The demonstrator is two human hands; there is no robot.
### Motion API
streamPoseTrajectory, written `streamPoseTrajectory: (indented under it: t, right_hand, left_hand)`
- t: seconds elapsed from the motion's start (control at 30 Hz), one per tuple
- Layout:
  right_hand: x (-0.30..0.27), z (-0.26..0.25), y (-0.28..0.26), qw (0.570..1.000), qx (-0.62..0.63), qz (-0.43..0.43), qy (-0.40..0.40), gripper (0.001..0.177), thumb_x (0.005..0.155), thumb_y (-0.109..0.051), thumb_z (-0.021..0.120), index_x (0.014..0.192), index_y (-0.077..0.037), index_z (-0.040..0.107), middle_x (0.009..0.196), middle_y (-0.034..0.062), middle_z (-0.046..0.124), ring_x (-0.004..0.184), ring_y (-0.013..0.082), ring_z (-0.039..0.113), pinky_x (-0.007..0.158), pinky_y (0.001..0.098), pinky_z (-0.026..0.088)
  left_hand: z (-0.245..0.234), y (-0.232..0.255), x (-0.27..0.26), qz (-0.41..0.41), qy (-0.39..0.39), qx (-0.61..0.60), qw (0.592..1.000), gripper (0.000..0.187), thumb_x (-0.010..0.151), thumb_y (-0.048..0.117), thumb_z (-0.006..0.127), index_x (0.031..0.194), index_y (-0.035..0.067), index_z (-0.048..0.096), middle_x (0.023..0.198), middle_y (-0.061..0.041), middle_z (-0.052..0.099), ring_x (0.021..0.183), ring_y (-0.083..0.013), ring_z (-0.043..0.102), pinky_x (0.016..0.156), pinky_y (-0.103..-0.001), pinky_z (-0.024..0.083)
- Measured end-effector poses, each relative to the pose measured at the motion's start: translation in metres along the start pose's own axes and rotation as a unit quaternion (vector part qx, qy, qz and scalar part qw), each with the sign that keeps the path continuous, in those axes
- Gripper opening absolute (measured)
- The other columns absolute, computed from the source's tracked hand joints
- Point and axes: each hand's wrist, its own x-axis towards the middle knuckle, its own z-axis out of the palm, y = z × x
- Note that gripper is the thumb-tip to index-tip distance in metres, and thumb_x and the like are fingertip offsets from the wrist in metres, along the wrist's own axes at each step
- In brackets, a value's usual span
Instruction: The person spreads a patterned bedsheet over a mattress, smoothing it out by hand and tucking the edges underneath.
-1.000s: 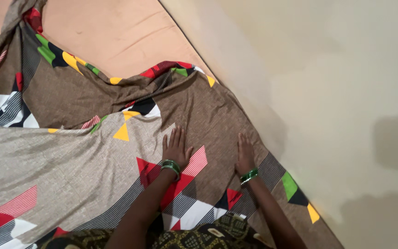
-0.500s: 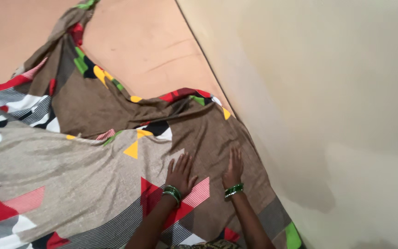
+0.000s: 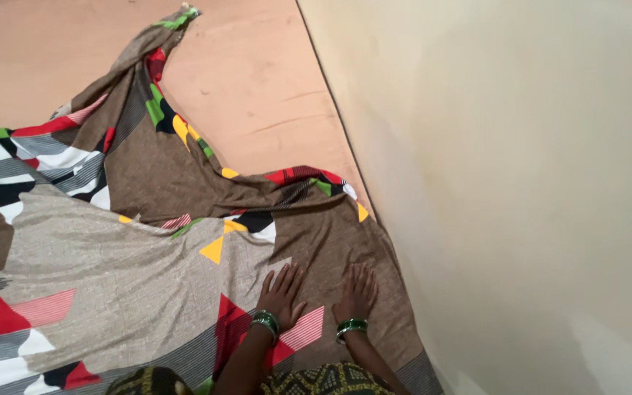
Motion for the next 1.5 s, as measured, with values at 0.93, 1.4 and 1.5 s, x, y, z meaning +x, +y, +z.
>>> streamPoseTrajectory:
  t: [0.93, 1.4, 1.5]
  right_hand:
    - [0.030, -0.050, -0.035, 0.930, -0.146, 0.044, -0.334, 0.116, 0.090, -0.024, 0.066, 0.161, -0.012, -0.025, 0.166, 0.0218, -0.034, 0.151, 0.0480, -0.031, 0.118, 0.0699, -0.010]
    - [0.034, 0.003, -0.021, 0.959, -0.175, 0.070, -0.214, 0.097, 0.096, -0.020, 0.055, 0.166, -0.022, -0.012, 0.172, 0.0140, -0.022, 0.156, 0.0426, -0.017, 0.119, 0.0674, 0.000]
    - [0.035, -0.009, -0.030, 0.962, -0.137, 0.090, -0.217, 0.095, 0.098, -0.025, 0.056, 0.164, -0.021, -0.012, 0.172, 0.0130, -0.020, 0.157, 0.0429, -0.015, 0.121, 0.0659, 0.007]
  left_hand:
    - [-0.018, -0.001, 0.008, -0.033, -0.152, -0.009, 0.988, 0.080, 0.097, 0.053, 0.042, 0.161, 0.015, 0.011, 0.170, -0.007, 0.004, 0.156, -0.0254, 0.002, 0.123, -0.052, -0.002]
    - [-0.012, -0.003, 0.000, -0.003, -0.096, 0.014, 0.995, 0.078, 0.099, 0.051, 0.034, 0.163, 0.013, 0.009, 0.172, -0.009, -0.002, 0.158, -0.0280, -0.002, 0.123, -0.053, -0.004]
    - [-0.010, -0.005, -0.002, 0.006, -0.062, 0.011, 0.998, 0.078, 0.099, 0.051, 0.033, 0.163, 0.012, 0.009, 0.172, -0.010, -0.001, 0.158, -0.0286, -0.002, 0.123, -0.054, -0.004]
